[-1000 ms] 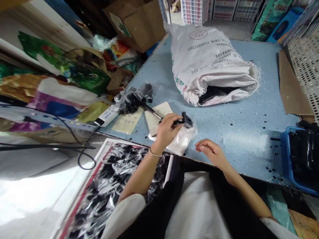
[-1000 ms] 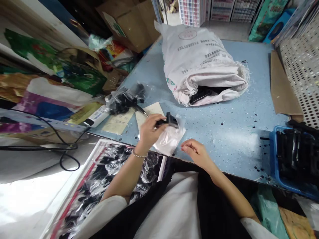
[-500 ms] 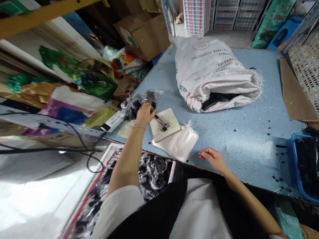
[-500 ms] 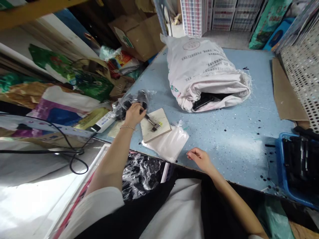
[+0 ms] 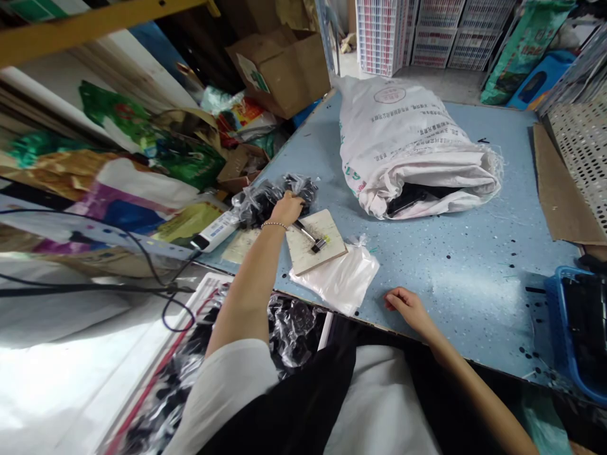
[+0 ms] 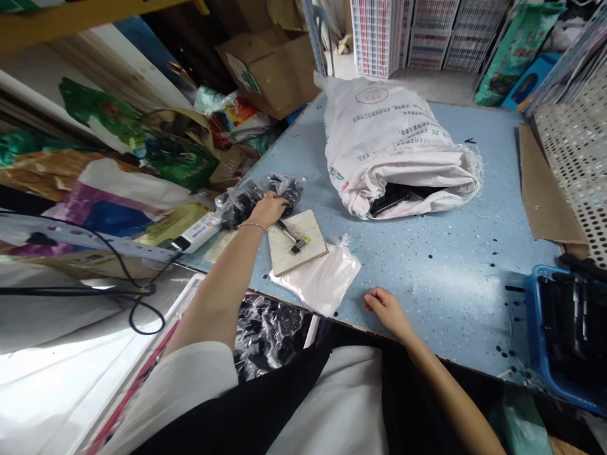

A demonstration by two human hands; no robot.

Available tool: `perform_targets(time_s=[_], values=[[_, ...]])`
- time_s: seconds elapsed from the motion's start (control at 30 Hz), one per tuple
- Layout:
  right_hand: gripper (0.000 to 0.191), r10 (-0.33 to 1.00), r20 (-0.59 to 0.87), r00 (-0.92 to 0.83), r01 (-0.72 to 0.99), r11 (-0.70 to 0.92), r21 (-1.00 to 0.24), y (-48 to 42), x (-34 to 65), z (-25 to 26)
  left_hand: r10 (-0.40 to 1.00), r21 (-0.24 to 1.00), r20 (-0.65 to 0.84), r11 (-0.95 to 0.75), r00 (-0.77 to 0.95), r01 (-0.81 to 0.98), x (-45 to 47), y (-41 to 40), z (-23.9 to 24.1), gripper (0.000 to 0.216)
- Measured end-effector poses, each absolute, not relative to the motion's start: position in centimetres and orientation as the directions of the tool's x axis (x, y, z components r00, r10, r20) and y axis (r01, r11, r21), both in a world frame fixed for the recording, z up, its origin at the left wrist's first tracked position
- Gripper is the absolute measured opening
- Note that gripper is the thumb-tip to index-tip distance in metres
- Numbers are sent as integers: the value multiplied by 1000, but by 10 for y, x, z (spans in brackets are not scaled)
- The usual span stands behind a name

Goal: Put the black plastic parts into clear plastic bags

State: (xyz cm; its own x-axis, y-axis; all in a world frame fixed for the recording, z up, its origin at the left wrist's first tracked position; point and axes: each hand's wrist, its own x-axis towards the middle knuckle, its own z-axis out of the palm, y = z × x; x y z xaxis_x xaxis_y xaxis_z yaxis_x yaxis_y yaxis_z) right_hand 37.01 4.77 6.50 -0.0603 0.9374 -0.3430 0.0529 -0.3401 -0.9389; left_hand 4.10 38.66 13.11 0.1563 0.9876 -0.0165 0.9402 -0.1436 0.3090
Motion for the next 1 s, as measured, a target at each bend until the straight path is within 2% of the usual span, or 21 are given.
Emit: perform_targets(time_s=[0.07,0.17,0.3,0.4,0.5,0.57,0.63,0.73,0.83,0.93,1.0], values=[[37,944,-327,-49,65,-324,-944,45,368,65,997,319,41,-82,72,944,48,386,126,28],[35,948,-315,-52,105,-309,-945,40,367,64,991,353,118,11,-56,936,60,384,119,33],[29,945,-308,-112,172,-286,-943,56,382,71,986,364,116,73,-123,928,75,383,123,27],[23,992,-126,-5,392,-114,-913,107,403,90,991,340,111,37,-80,940,89,366,135,35],[24,994,83,73,696,9,-718,182,415,113,983,326,170,-118,64,938,111,328,145,46],[34,988,85,126,840,-61,-539,231,413,124,967,371,184,-236,178,898,128,295,146,46],[46,984,33,172,879,-139,-457,265,409,129,940,487,179,-340,289,805,144,263,144,42],[38,981,0,191,853,-167,-494,280,412,126,901,735,177,-389,396,556,165,222,135,37],[30,976,32,214,793,-154,-590,252,428,117,907,965,48,-151,419,217,187,196,121,38],[34,976,43,213,706,-123,-698,204,445,108,912,996,-89,70,401,61,224,196,109,40],[32,977,34,208,645,-111,-756,175,450,100,945,993,-47,8,322,120,257,212,108,37]])
